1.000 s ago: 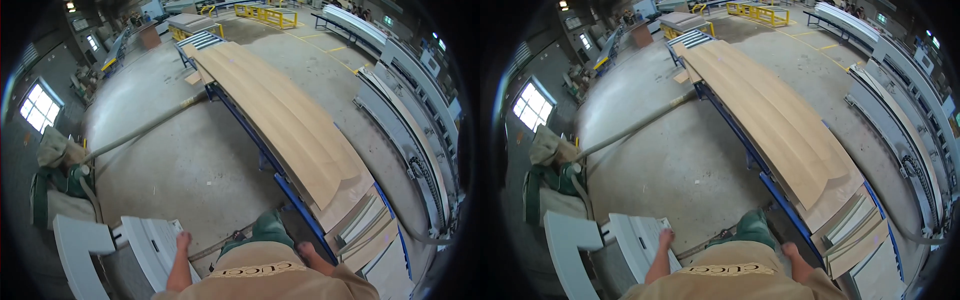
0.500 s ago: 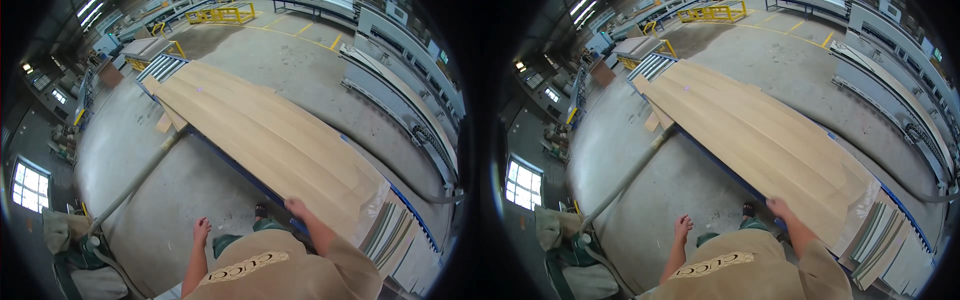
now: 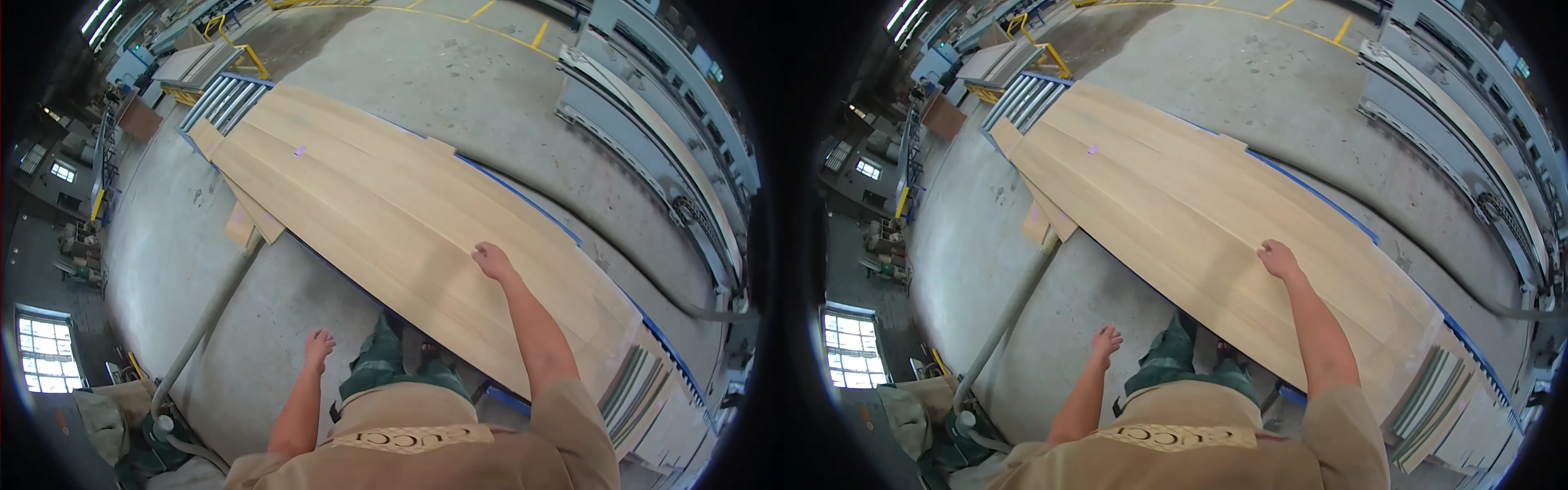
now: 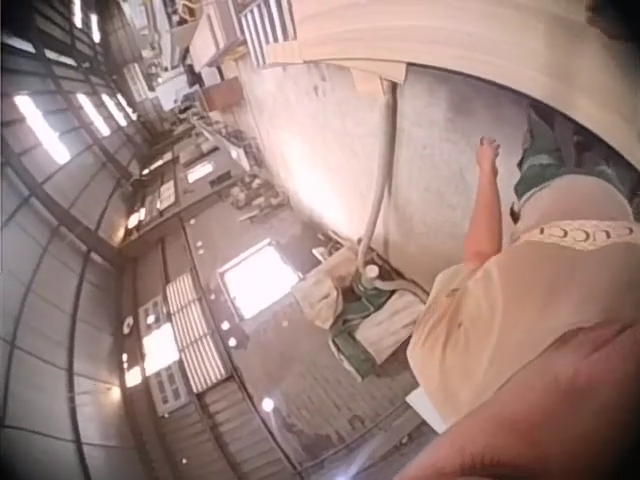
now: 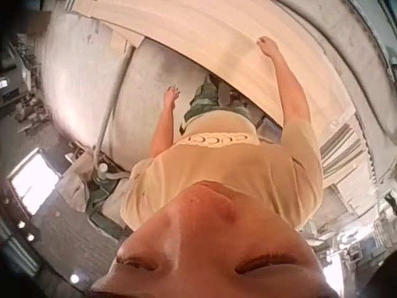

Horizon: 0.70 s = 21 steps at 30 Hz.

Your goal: Marking lines on wooden furniture panels with a pencil and moving them along a roller conveyor.

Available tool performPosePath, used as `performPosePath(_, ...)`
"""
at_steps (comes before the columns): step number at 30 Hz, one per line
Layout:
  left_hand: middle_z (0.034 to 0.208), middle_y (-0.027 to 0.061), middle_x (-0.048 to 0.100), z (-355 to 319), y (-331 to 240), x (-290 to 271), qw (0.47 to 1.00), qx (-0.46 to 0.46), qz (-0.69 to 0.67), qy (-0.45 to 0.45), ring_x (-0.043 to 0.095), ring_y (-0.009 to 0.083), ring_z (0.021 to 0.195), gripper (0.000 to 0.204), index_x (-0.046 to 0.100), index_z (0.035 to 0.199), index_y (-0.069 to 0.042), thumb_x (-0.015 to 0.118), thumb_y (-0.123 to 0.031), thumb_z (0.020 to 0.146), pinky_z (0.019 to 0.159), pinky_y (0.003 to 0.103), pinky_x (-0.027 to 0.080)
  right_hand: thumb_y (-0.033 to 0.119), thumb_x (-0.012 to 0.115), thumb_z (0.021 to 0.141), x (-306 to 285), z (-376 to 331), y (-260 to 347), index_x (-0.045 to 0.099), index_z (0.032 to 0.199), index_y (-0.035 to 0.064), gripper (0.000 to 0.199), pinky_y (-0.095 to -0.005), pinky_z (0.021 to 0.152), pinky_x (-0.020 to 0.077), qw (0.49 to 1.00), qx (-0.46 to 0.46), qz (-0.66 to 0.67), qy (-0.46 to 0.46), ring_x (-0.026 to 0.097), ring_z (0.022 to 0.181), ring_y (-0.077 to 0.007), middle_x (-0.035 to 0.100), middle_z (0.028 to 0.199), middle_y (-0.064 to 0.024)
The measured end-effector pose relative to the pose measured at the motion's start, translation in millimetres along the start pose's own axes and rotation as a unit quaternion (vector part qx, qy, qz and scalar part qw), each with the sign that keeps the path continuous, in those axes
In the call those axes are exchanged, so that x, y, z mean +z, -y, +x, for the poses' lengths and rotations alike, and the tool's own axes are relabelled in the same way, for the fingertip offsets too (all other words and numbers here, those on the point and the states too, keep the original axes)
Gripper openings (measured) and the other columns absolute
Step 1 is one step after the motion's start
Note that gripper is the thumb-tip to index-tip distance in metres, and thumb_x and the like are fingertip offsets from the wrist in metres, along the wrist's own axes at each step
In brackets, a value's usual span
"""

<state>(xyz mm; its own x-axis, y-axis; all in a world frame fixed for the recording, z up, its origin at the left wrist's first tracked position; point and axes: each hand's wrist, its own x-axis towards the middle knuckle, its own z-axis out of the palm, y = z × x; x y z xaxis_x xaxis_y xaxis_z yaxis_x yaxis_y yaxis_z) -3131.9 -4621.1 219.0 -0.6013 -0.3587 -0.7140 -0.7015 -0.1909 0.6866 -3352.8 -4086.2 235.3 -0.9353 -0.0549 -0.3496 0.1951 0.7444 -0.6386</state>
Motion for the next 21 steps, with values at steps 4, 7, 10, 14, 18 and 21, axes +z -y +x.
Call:
performPosePath(4, 0.082, 0.0014, 0.058, 122, -46, 57, 1.000, -0.020, 0.007, 0.017, 0.054, 0.0115, 0.065, 0.031, 0.058, 0.107, -0.006, 0.062, -0.037, 0.104, 0.054, 0.028, 0.039, 0.037, 0.067, 0.095, 17, 59, -12, 0.063, 0.137, 0.0056, 0.053, -0.0445, 0.112, 0.0452, 0.997, -0.005, -0.061, -0.049, 0.056, 0.133, -0.0355, 0.061, 0.141, -0.0202)
performPosePath(7, 0.071, -0.0026, 0.050, 202, -68, 66, 0.996, -0.037, -0.063, -0.048, 0.046, 0.0116, 0.060, 0.041, 0.055, 0.096, -0.008, 0.057, -0.049, 0.105, 0.052, 0.030, 0.034, 0.034, 0.068, 0.094, 22, 131, 9, 0.061, 0.139, 0.0048, 0.055, -0.0458, 0.114, 0.0437, 0.997, -0.003, -0.071, -0.025, 0.055, 0.134, -0.0376, 0.060, 0.142, -0.0205)
performPosePath(10, 0.084, 0.0017, 0.061, 259, -103, 83, 0.988, -0.056, -0.124, -0.070, 0.056, 0.0149, 0.070, 0.054, 0.060, 0.109, -0.005, 0.051, -0.059, 0.106, 0.057, 0.033, 0.043, 0.033, 0.070, 0.091, 22, 196, -3, 0.058, 0.143, 0.0050, 0.060, -0.0468, 0.116, 0.0420, 0.990, 0.001, -0.118, -0.076, 0.053, 0.136, -0.0391, 0.058, 0.145, -0.0209)
performPosePath(14, 0.116, 0.0098, 0.069, 277, -131, 139, 0.976, -0.043, -0.191, -0.096, 0.067, 0.0230, 0.097, 0.065, 0.058, 0.134, -0.001, 0.050, -0.059, 0.106, 0.080, 0.040, 0.054, 0.032, 0.072, 0.088, 15, 245, -15, 0.055, 0.146, 0.0054, 0.066, -0.0478, 0.114, 0.0430, 0.971, 0.020, -0.194, -0.138, 0.051, 0.137, -0.0391, 0.056, 0.146, -0.0210)
performPosePath(18, 0.148, 0.0147, 0.057, 290, -145, 131, 0.948, -0.053, -0.297, -0.102, 0.058, 0.0317, 0.131, 0.072, 0.045, 0.153, 0.000, 0.050, -0.056, 0.107, 0.111, 0.046, 0.045, 0.035, 0.074, 0.086, 17, 259, 16, 0.056, 0.144, 0.0055, 0.067, -0.0466, 0.111, 0.0454, 0.978, 0.065, -0.165, -0.108, 0.055, 0.129, -0.0394, 0.059, 0.138, -0.0206)
performPosePath(21, 0.153, 0.0153, 0.054, 289, -147, 140, 0.939, -0.061, -0.331, -0.065, 0.054, 0.0333, 0.137, 0.073, 0.043, 0.154, 0.000, 0.050, -0.056, 0.107, 0.116, 0.047, 0.042, 0.039, 0.076, 0.084, 4, 258, 16, 0.062, 0.137, 0.0053, 0.064, -0.0458, 0.107, 0.0477, 0.981, 0.085, -0.155, -0.084, 0.057, 0.123, -0.0389, 0.061, 0.131, -0.0197)
